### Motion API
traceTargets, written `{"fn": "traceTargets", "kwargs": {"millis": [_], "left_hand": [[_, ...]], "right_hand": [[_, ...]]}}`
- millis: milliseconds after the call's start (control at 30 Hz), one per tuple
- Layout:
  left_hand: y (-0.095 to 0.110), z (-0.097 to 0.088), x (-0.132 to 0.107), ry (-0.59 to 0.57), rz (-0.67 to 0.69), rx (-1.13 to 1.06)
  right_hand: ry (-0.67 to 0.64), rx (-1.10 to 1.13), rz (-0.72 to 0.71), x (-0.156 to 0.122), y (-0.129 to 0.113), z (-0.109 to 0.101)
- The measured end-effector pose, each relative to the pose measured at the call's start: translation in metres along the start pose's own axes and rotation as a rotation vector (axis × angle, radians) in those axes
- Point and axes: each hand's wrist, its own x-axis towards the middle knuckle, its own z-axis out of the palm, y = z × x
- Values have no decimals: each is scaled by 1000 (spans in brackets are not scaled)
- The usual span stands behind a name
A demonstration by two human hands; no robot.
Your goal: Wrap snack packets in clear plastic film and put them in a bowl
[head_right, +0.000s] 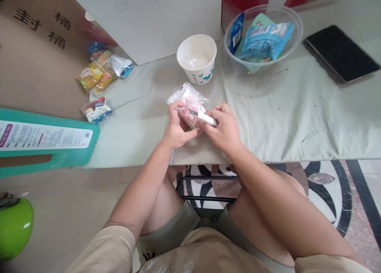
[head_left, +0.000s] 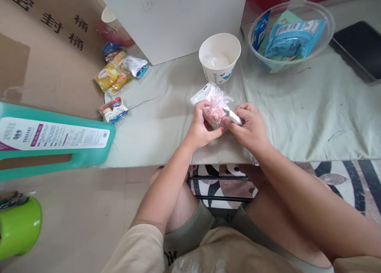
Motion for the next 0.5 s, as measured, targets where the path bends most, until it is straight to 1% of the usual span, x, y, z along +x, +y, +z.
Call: {"fn": "traceTargets", "kwargs": {"millis": [100,200,267,367,500], "left_hand": [[-3,-7,2,116,62,126],[-4,-21,4,229,136,293],[-3,-30,4,278,164,379],[-2,-37,5,306,173,456],[-2,-35,4,273,218,491]], "right_hand": [[9,22,48,0,-5,-3],[15,77,96,-2,-7,-5],[-5,154,122,-3,-6,-4],[-93,271,156,-5,-4,-1],[-257,333,133,-4,-8,3]]}}
